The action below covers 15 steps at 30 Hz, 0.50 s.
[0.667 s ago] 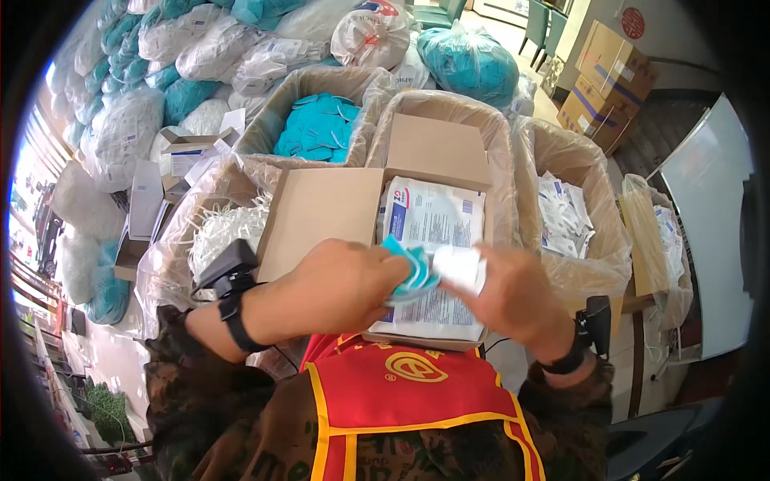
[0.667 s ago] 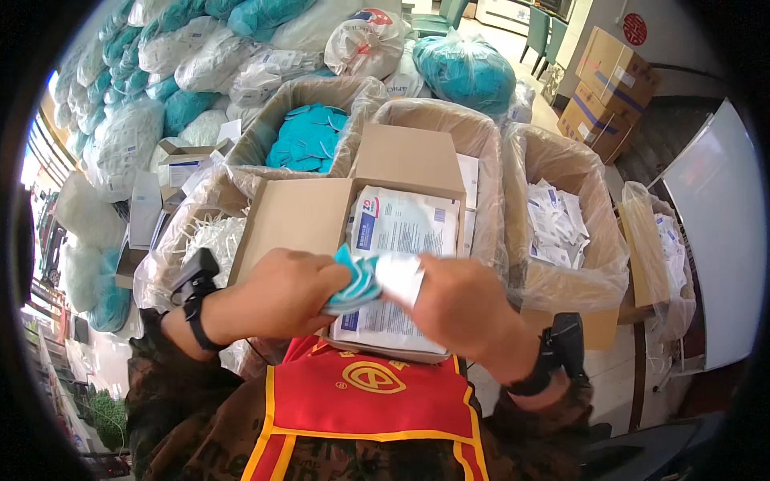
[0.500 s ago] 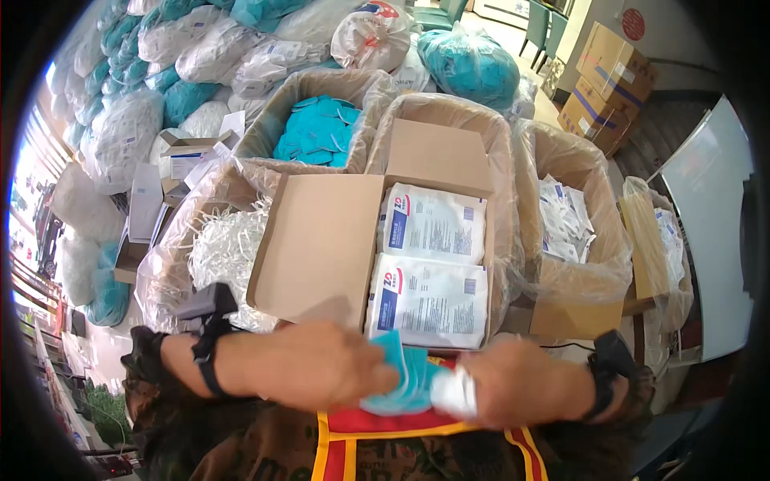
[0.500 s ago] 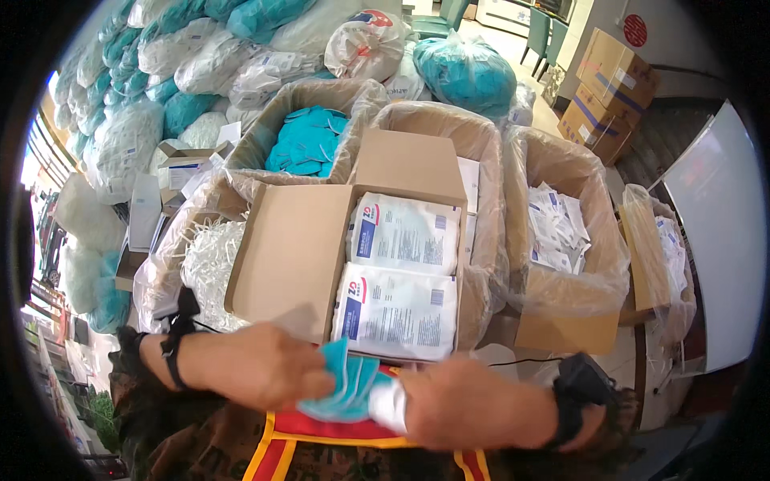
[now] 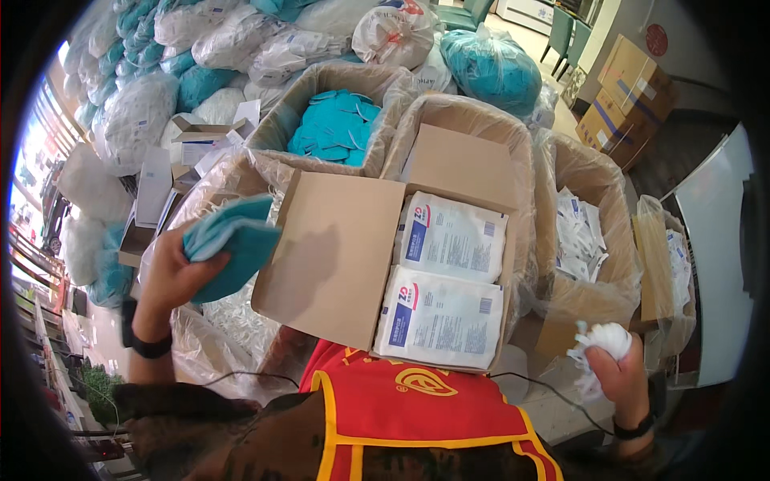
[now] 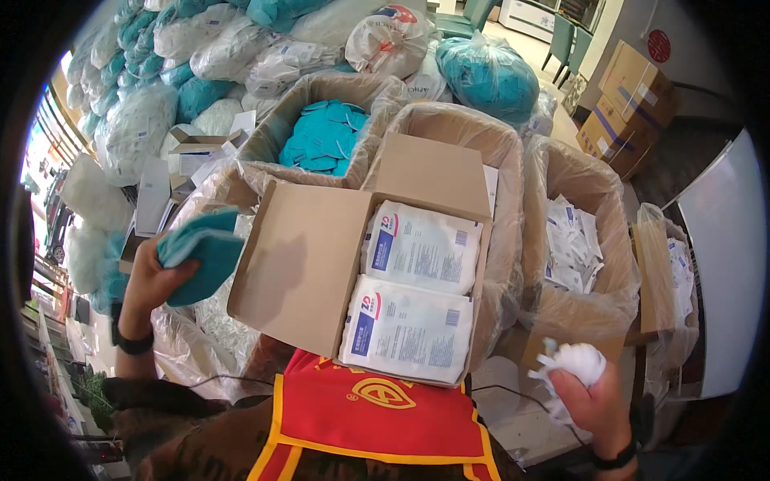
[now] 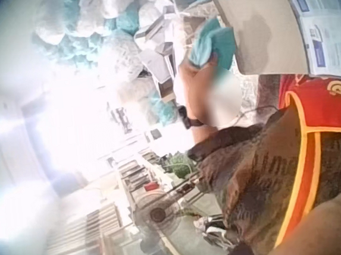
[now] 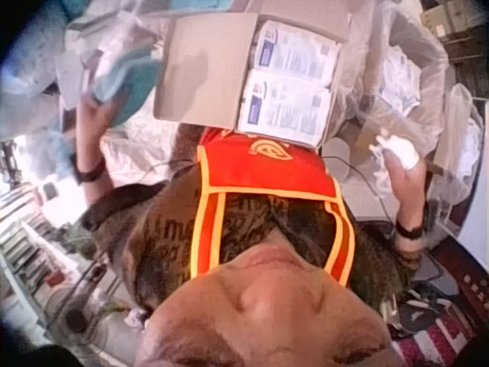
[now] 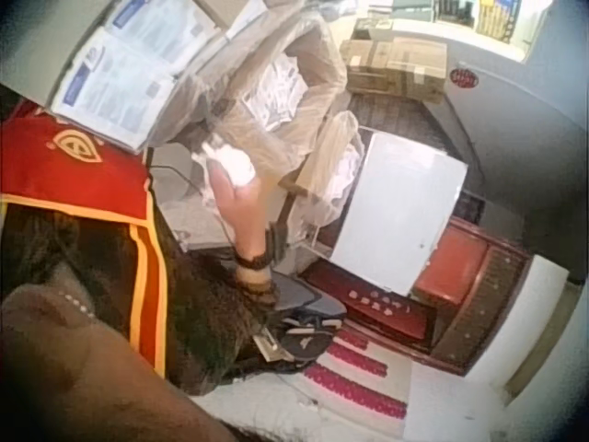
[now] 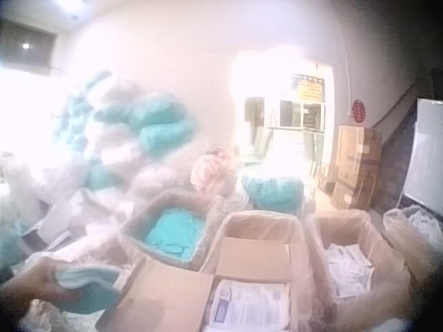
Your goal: Taking teal-colored face masks and placing them into individual plastic packets.
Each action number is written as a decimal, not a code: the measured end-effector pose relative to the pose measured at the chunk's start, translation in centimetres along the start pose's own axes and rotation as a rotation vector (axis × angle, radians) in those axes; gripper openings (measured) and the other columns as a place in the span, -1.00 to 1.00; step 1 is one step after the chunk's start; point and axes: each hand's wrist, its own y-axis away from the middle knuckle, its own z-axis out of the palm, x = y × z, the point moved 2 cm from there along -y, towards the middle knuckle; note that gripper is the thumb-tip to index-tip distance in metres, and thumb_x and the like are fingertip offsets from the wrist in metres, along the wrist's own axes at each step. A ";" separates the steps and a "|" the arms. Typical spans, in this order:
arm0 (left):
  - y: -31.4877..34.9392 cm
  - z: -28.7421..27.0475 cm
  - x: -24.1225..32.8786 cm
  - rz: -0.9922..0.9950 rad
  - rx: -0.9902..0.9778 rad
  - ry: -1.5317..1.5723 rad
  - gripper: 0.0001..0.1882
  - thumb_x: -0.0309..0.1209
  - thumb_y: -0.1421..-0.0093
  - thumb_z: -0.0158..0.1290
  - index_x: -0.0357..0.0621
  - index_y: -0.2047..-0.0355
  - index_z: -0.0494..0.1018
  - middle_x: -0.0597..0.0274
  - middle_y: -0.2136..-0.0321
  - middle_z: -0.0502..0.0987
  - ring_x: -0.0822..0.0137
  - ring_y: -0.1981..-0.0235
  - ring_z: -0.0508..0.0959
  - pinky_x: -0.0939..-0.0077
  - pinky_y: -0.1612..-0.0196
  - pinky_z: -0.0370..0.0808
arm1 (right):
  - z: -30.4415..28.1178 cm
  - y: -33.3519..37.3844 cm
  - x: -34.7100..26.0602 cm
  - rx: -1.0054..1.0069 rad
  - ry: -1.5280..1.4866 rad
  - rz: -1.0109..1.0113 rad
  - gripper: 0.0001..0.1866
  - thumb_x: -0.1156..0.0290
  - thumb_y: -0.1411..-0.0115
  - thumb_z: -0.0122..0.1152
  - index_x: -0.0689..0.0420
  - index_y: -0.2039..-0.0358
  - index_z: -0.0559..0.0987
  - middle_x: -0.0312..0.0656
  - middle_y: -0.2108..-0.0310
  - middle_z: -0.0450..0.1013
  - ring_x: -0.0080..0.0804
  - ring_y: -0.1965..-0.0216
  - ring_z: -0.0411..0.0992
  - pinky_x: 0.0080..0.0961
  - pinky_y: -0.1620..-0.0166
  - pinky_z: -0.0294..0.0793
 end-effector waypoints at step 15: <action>-24.7 8.4 -9.9 -0.136 0.362 0.568 -0.35 -0.17 -0.10 0.26 -0.33 -0.06 0.32 0.09 0.18 0.53 0.31 0.20 0.56 0.48 0.16 0.49 | 10.7 -5.5 -3.9 -0.440 -0.225 -0.207 -0.82 0.44 -0.14 0.26 0.29 0.29 0.61 -0.25 0.46 0.57 -0.63 0.46 0.49 -0.64 0.41 0.45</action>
